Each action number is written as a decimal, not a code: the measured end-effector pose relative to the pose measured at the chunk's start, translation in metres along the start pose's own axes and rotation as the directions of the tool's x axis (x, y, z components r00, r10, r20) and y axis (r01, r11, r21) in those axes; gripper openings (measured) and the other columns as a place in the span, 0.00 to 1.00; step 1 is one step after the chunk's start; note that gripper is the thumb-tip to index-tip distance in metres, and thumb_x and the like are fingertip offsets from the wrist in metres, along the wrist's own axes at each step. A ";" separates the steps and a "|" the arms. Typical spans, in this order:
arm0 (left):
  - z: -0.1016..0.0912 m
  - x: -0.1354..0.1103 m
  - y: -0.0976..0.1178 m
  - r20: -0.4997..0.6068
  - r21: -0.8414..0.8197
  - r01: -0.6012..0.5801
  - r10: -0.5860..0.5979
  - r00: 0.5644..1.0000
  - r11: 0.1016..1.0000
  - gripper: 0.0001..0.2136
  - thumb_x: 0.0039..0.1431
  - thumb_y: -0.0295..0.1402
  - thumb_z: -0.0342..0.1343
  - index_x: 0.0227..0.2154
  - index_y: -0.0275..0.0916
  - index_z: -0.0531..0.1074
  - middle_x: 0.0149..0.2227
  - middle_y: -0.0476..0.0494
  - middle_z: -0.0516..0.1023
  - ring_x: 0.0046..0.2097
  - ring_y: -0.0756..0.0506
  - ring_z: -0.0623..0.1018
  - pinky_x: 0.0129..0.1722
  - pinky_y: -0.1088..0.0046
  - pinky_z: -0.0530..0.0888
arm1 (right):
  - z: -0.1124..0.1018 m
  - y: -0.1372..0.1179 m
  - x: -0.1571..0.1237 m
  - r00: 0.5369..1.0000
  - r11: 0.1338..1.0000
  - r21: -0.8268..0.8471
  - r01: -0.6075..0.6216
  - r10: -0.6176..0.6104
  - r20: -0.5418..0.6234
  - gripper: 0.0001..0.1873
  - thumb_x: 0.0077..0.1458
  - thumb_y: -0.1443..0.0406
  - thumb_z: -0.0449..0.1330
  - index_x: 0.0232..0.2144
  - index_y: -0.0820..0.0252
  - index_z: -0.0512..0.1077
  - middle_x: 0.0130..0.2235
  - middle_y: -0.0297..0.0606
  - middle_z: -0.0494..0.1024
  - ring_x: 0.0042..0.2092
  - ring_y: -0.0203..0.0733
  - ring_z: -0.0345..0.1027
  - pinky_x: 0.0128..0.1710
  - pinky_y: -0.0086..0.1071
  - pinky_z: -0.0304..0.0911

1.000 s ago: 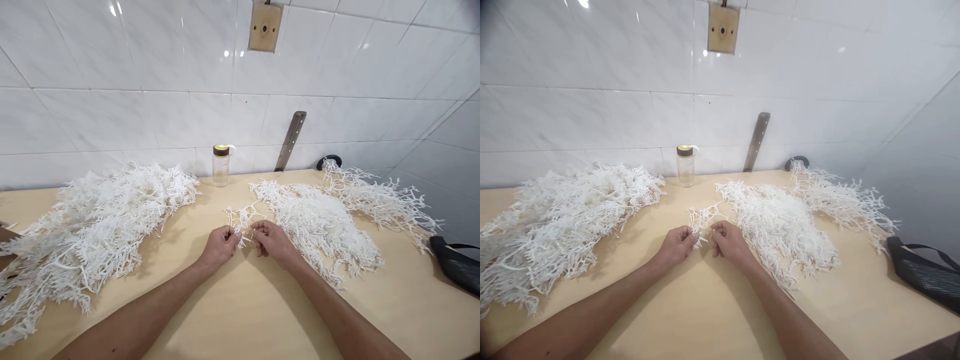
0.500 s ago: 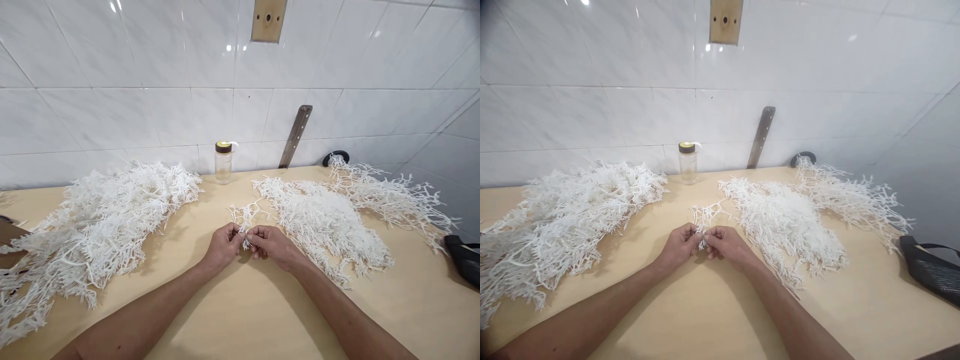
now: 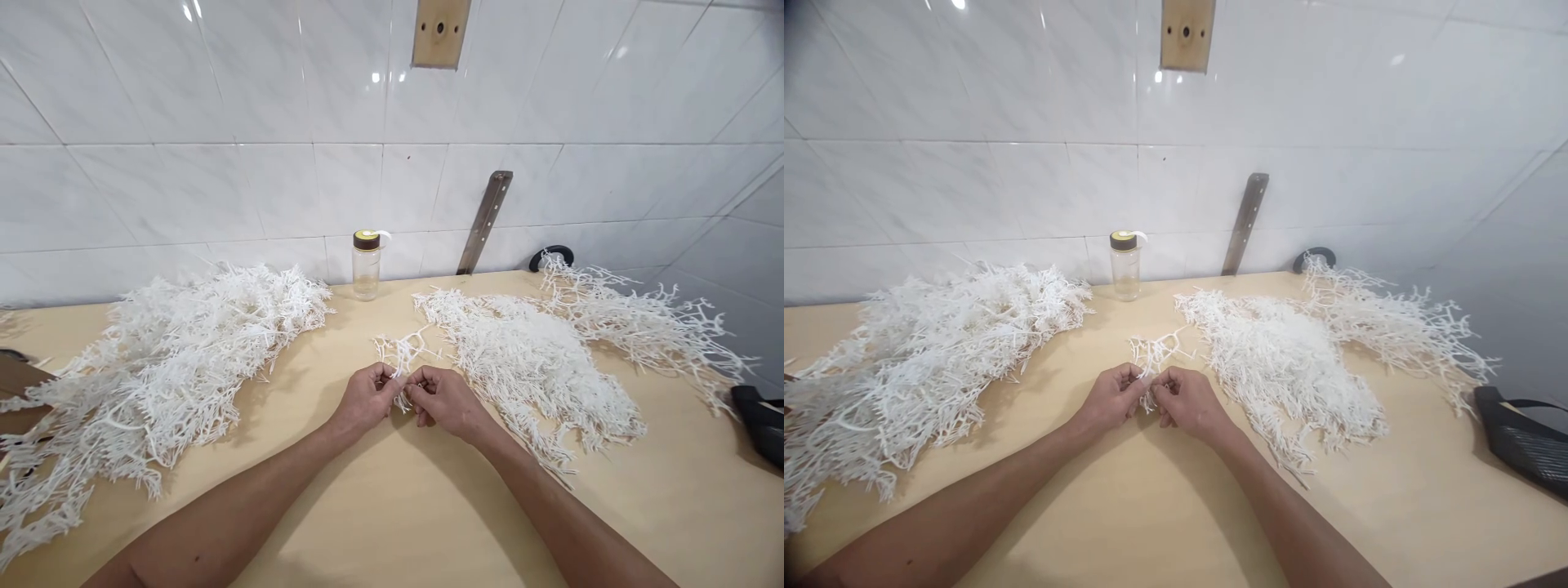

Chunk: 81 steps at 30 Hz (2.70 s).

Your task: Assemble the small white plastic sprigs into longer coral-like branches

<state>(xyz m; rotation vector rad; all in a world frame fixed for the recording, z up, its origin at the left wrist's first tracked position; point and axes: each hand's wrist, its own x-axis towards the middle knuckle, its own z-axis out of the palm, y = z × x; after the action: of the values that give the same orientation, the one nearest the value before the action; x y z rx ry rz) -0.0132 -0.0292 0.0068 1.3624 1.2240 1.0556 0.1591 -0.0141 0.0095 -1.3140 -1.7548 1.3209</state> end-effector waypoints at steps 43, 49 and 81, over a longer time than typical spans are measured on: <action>0.002 -0.005 0.003 -0.093 -0.042 0.058 -0.062 0.994 0.997 0.18 0.56 0.49 0.56 0.22 0.40 0.64 0.12 0.55 0.66 0.13 0.55 0.60 0.16 0.79 0.58 | -0.100 -0.013 -0.017 0.545 0.817 -0.576 -0.028 -0.471 -0.693 0.11 0.57 0.60 0.57 0.37 0.57 0.77 0.39 0.44 0.82 0.41 0.52 0.76 0.45 0.46 0.69; 0.003 -0.005 0.002 -0.096 -0.010 0.011 -0.012 0.995 1.000 0.18 0.57 0.47 0.57 0.21 0.40 0.65 0.12 0.55 0.65 0.16 0.54 0.63 0.19 0.78 0.60 | -0.027 -0.021 -0.010 0.970 0.992 -0.078 0.095 -0.110 -0.219 0.13 0.58 0.55 0.59 0.35 0.59 0.74 0.28 0.38 0.78 0.28 0.41 0.74 0.31 0.33 0.71; 0.007 -0.009 -0.011 -0.139 0.033 -0.212 0.214 0.967 0.977 0.13 0.62 0.40 0.53 0.26 0.41 0.60 0.19 0.55 0.65 0.23 0.52 0.66 0.25 0.76 0.64 | 0.020 -0.004 0.005 0.984 0.976 0.127 -0.180 0.179 0.015 0.05 0.52 0.65 0.57 0.26 0.59 0.67 0.22 0.32 0.74 0.20 0.37 0.72 0.19 0.26 0.67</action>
<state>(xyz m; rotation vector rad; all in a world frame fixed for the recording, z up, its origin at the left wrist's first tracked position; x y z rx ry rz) -0.0091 -0.0387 -0.0045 1.4781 1.2110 1.3140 0.1388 -0.0166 0.0061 -1.4248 -1.5548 1.5084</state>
